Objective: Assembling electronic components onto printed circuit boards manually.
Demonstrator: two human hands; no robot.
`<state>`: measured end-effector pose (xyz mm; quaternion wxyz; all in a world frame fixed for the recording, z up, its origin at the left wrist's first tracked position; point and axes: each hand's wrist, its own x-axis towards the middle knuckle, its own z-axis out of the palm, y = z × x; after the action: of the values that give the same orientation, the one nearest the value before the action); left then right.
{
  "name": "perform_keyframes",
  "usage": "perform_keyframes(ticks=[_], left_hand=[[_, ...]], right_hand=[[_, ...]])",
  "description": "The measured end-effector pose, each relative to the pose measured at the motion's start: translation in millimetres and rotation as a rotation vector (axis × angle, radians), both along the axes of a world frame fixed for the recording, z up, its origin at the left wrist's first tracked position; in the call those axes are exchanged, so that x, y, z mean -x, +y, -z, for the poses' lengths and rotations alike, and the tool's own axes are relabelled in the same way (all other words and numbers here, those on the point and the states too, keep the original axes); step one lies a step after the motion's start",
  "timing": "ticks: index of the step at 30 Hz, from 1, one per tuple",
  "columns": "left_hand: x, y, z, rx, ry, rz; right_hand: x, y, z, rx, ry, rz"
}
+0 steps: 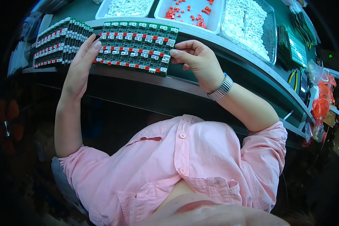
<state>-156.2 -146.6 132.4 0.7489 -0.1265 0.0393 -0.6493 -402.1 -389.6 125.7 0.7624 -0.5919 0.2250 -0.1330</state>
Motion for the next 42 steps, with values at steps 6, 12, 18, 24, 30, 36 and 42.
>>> perform_keyframes(ticks=[6, 12, 18, 24, 30, 36, 42], left_hand=[[-0.2, 0.5, 5.3, -0.016, 0.041, -0.018], [-5.5, 2.4, 11.7, -0.041, 0.068, -0.022], [38.3, -23.1, -29.5, -0.874, -1.344, -0.287], [57.9, -36.1, -39.1, -1.192, -1.872, -0.348], [72.6, -41.2, -61.7, -1.190, -1.936, -0.382], [61.0, -42.6, -93.1, -1.104, -1.897, -0.414], [50.7, -26.0, -106.3, -1.135, -1.901, -0.497]], right_hand=[[-3.1, -2.3, 2.9, -0.010, 0.032, -0.021], [-6.2, -5.0, 3.5, -0.020, 0.059, -0.048], [-5.7, -5.2, 2.0, -0.057, 0.083, -0.018], [1.6, -13.0, 0.7, -0.074, 0.119, -0.035], [12.9, -31.8, -22.7, -0.050, 0.066, -0.015], [-6.9, -73.7, -75.1, 0.028, -0.100, -0.124], [-85.4, -16.1, -127.1, 0.147, -0.073, -0.034]])
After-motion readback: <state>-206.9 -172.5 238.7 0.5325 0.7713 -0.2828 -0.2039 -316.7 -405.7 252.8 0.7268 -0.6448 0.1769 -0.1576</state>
